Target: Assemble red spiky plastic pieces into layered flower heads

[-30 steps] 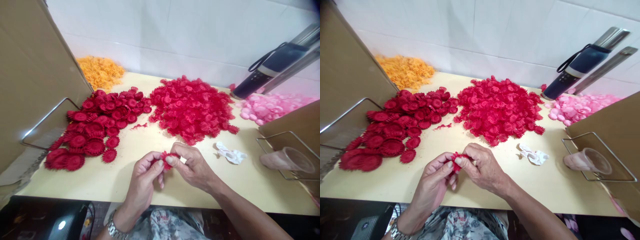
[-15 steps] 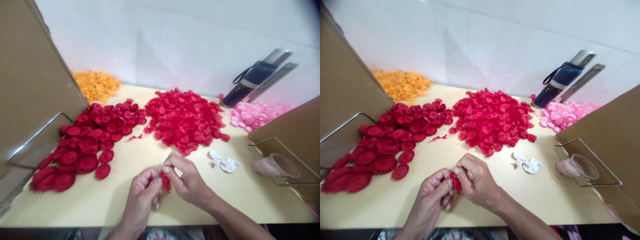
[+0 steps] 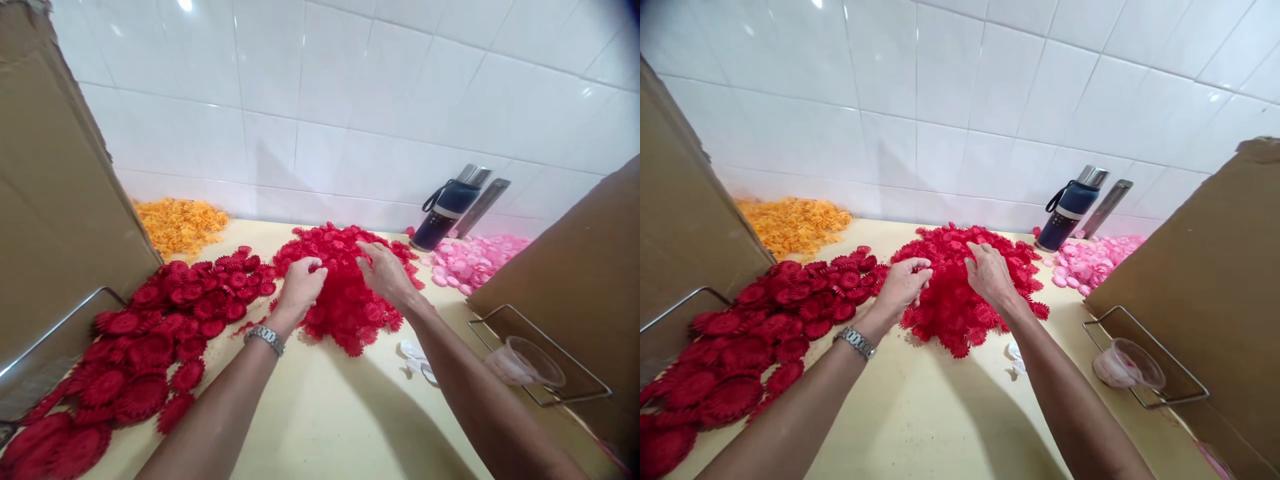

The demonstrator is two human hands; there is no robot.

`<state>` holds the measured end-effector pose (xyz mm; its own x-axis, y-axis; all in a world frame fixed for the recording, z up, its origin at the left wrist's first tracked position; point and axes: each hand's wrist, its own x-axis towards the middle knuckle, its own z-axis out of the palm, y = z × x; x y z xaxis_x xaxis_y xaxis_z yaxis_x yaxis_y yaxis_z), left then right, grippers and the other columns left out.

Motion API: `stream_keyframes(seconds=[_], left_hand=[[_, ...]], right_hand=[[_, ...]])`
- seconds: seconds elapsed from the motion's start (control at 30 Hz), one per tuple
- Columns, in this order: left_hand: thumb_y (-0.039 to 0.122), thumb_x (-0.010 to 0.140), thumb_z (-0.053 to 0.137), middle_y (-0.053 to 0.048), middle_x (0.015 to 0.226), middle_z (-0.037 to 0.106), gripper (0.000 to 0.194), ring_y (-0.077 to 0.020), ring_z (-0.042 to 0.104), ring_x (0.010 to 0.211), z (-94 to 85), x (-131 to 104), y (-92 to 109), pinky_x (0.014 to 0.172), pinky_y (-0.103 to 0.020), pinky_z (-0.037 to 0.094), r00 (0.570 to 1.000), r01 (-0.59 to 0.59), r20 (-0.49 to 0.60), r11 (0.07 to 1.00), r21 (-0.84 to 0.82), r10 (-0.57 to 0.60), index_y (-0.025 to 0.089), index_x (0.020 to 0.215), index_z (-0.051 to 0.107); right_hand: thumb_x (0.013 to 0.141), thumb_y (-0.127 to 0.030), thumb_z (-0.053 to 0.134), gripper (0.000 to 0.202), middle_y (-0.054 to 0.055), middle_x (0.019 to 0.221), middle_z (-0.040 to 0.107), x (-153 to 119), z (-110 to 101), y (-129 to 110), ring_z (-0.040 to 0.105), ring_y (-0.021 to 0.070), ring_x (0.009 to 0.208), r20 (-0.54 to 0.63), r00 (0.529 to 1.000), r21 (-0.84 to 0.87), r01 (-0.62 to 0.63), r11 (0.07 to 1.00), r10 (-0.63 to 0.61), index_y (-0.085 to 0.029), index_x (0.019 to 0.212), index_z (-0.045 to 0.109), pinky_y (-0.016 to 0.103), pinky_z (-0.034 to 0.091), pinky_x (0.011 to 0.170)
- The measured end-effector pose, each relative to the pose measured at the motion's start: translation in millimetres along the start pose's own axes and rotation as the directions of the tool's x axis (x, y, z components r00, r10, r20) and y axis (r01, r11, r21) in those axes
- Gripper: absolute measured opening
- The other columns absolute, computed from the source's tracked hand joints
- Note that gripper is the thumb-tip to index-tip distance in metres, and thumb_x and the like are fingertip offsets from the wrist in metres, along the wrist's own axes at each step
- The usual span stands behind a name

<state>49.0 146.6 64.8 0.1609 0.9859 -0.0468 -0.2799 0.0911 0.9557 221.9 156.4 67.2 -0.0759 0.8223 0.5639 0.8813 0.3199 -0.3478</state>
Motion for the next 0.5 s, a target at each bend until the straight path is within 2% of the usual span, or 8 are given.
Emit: stream_keyframes(seconds=[0.1, 0.2, 0.27, 0.37, 0.5], left_hand=[[0.015, 0.073, 0.054, 0.009, 0.047, 0.045, 0.005, -0.0018, 0.037, 0.032, -10.8, -3.3, -1.6, 0.035, -0.012, 0.026, 1.000, 0.029, -0.005, 0.999, 0.030, -0.029, 0.013, 0.075, 0.058], [0.015, 0.072, 0.055, 0.002, 0.062, 0.059, 0.009, -0.0079, 0.053, 0.045, -27.7, -33.4, -4.5, 0.044, -0.019, 0.044, 0.995, 0.096, 0.038, 0.995, -0.020, -0.095, 0.014, 0.081, 0.057], [0.009, 0.070, 0.056, -0.002, 0.070, 0.063, 0.015, -0.0101, 0.058, 0.054, -36.6, -57.3, -6.9, 0.055, -0.023, 0.050, 0.981, 0.177, 0.115, 0.970, -0.164, -0.159, 0.013, 0.084, 0.058], [0.010, 0.071, 0.060, -0.006, 0.072, 0.067, 0.009, -0.0124, 0.061, 0.054, -44.8, -87.1, -13.3, 0.057, -0.026, 0.052, 0.969, 0.246, 0.088, 0.946, -0.211, -0.232, 0.010, 0.080, 0.058], [0.011, 0.070, 0.062, -0.007, 0.071, 0.070, 0.011, -0.0175, 0.066, 0.058, -49.9, -112.6, -24.8, 0.059, -0.029, 0.054, 0.960, 0.272, 0.006, 0.932, -0.241, -0.279, 0.011, 0.080, 0.057]], right_hand=[[0.082, -0.017, 0.048, 0.030, 0.014, 0.105, 0.064, -18.3, -7.3, 6.8, 0.059, 0.0251, 0.098, 0.013, 1.000, -0.003, 0.026, 1.000, -0.026, -0.012, 0.108, 0.062, 0.042, 0.046, 0.086], [0.084, -0.017, 0.048, 0.023, 0.010, 0.099, 0.066, -45.2, -14.4, 1.6, 0.061, 0.0215, 0.092, 0.061, 0.992, 0.015, 0.110, 0.994, -0.111, -0.016, 0.100, 0.064, 0.037, 0.050, 0.080], [0.086, -0.017, 0.046, 0.021, 0.009, 0.095, 0.067, -60.0, -15.7, -7.5, 0.062, 0.0196, 0.087, 0.097, 0.981, 0.050, 0.165, 0.985, -0.170, -0.017, 0.096, 0.065, 0.035, 0.052, 0.076], [0.088, -0.017, 0.045, 0.020, 0.009, 0.094, 0.067, -75.5, -12.6, -25.3, 0.062, 0.0183, 0.086, 0.142, 0.955, 0.130, 0.243, 0.961, -0.261, -0.017, 0.094, 0.064, 0.033, 0.052, 0.075], [0.088, -0.016, 0.045, 0.020, 0.009, 0.095, 0.067, -90.6, -6.6, -46.8, 0.062, 0.0188, 0.087, 0.222, 0.902, 0.225, 0.323, 0.919, -0.371, -0.017, 0.096, 0.063, 0.033, 0.053, 0.075]])
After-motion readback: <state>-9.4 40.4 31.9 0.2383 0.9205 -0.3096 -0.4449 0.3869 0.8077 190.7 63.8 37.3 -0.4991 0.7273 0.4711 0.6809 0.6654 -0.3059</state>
